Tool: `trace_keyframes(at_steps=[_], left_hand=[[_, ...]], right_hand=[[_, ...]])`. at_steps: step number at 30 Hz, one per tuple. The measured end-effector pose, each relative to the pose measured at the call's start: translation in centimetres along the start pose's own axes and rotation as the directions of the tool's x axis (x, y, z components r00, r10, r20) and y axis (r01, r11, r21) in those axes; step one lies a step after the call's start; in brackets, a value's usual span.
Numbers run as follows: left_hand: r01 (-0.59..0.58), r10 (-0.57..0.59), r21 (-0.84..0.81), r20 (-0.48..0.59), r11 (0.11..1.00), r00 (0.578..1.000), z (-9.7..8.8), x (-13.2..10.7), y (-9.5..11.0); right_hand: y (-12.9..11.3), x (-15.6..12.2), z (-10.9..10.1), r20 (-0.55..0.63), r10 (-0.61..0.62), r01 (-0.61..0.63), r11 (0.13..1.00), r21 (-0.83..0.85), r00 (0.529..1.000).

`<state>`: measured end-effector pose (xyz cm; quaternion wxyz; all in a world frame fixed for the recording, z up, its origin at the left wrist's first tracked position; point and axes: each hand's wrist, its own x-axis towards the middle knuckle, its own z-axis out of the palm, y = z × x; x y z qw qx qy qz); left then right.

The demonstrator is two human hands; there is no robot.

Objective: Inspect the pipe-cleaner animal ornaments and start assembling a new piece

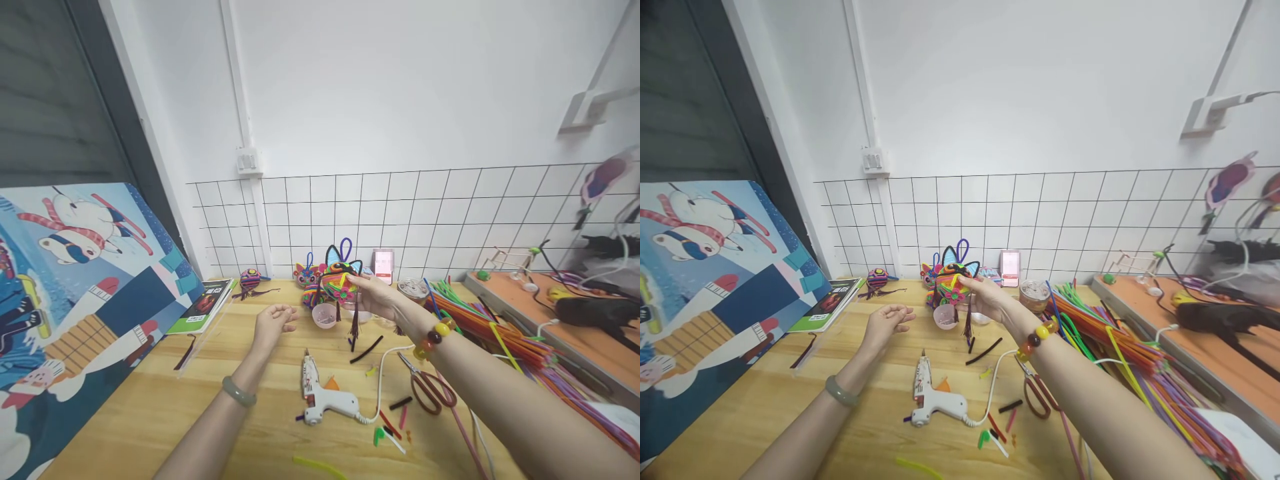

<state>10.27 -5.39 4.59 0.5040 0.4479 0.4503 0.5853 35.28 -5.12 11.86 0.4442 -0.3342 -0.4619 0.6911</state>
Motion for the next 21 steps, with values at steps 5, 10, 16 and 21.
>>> trace_keyframes(at_steps=[5, 10, 16, 21], left_hand=[[-0.003, 0.003, -0.025, 0.004, 1.0, 1.0, 0.2, -0.4, 0.3], [-0.003, 0.003, -0.024, 0.006, 1.0, 1.0, 0.3, -0.8, 0.7], [-0.016, 0.017, -0.013, 0.026, 1.0, 1.0, 0.5, -1.1, 1.0], [-0.005, 0.004, 0.001, 0.026, 1.0, 1.0, 0.4, -1.2, 1.0]], right_hand=[[-0.2, 0.1, 0.5, 0.061, 0.01, -0.01, 1.0, 0.008, 0.998], [-0.3, 0.3, 0.8, 0.087, 0.048, -0.047, 0.999, -0.02, 0.995], [-0.3, 0.9, 1.1, 0.133, 0.162, -0.159, 0.987, -0.03, 0.978], [0.3, 1.6, 1.1, 0.131, 0.201, -0.201, 0.979, -0.019, 0.971]])
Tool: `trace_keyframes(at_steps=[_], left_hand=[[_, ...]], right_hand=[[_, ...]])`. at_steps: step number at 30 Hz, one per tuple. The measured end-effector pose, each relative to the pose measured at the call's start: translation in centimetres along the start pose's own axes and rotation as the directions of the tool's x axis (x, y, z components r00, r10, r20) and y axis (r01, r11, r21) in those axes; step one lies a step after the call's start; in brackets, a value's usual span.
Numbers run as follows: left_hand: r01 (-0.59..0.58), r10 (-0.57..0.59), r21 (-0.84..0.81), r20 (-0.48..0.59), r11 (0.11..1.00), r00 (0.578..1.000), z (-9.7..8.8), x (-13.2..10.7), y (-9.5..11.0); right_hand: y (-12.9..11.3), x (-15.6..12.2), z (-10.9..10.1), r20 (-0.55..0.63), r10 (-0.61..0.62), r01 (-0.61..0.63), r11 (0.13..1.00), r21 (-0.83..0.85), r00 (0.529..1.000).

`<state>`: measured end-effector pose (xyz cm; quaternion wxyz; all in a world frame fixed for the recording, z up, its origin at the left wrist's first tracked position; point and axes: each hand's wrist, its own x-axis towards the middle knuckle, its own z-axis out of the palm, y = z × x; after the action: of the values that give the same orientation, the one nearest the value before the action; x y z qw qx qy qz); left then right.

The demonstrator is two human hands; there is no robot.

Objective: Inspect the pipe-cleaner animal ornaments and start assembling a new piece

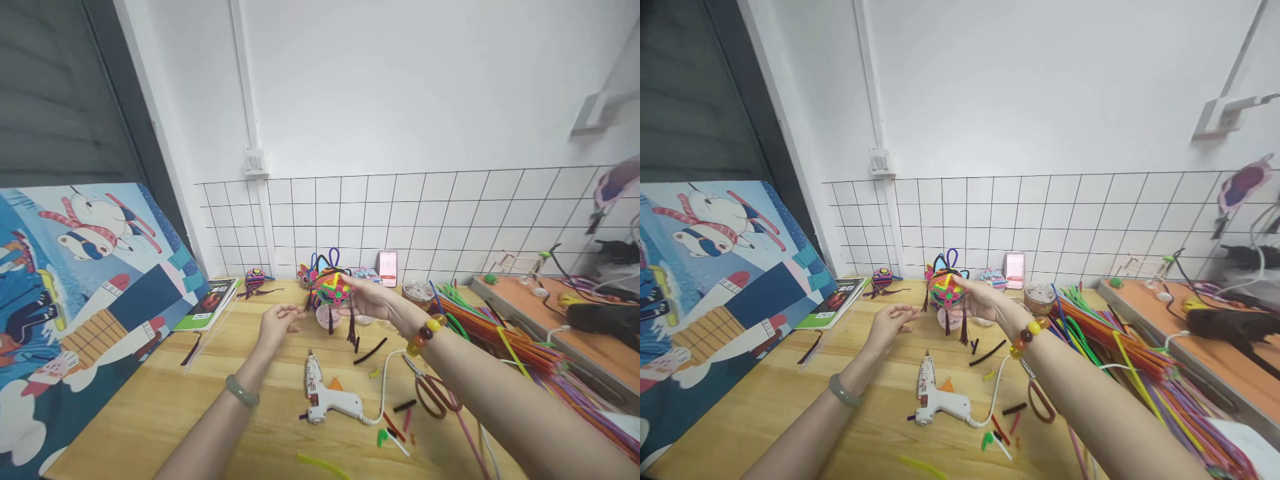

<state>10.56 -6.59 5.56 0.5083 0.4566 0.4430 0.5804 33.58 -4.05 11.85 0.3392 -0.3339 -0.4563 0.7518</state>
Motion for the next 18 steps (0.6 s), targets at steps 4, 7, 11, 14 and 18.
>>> trace_keyframes(at_steps=[4, 7, 11, 14, 18], left_hand=[[0.027, -0.027, 0.013, -0.001, 1.0, 1.0, -0.3, 0.0, -0.2], [0.052, -0.052, 0.033, 0.002, 0.998, 0.999, -0.4, 0.1, -0.3], [0.089, -0.091, 0.029, 0.044, 0.996, 0.995, 0.0, 0.0, -0.2], [0.12, -0.106, -0.057, 0.201, 0.991, 0.974, 0.3, -0.1, 0.0], [0.186, -0.107, -0.174, 0.386, 0.967, 0.916, 0.0, 0.0, 0.0]], right_hand=[[0.2, 0.3, 0.1, -0.013, -0.009, 0.009, 0.999, -0.036, 1.0], [0.4, 0.4, 0.5, -0.057, -0.085, 0.079, 0.993, -0.092, 0.995], [1.1, 0.7, 1.5, -0.058, -0.151, 0.142, 0.98, -0.139, 0.987], [2.3, 1.4, 2.5, -0.049, -0.232, 0.217, 0.953, -0.213, 0.971], [4.0, 2.8, 3.9, 0.043, -0.394, 0.387, 0.868, -0.31, 0.918]])
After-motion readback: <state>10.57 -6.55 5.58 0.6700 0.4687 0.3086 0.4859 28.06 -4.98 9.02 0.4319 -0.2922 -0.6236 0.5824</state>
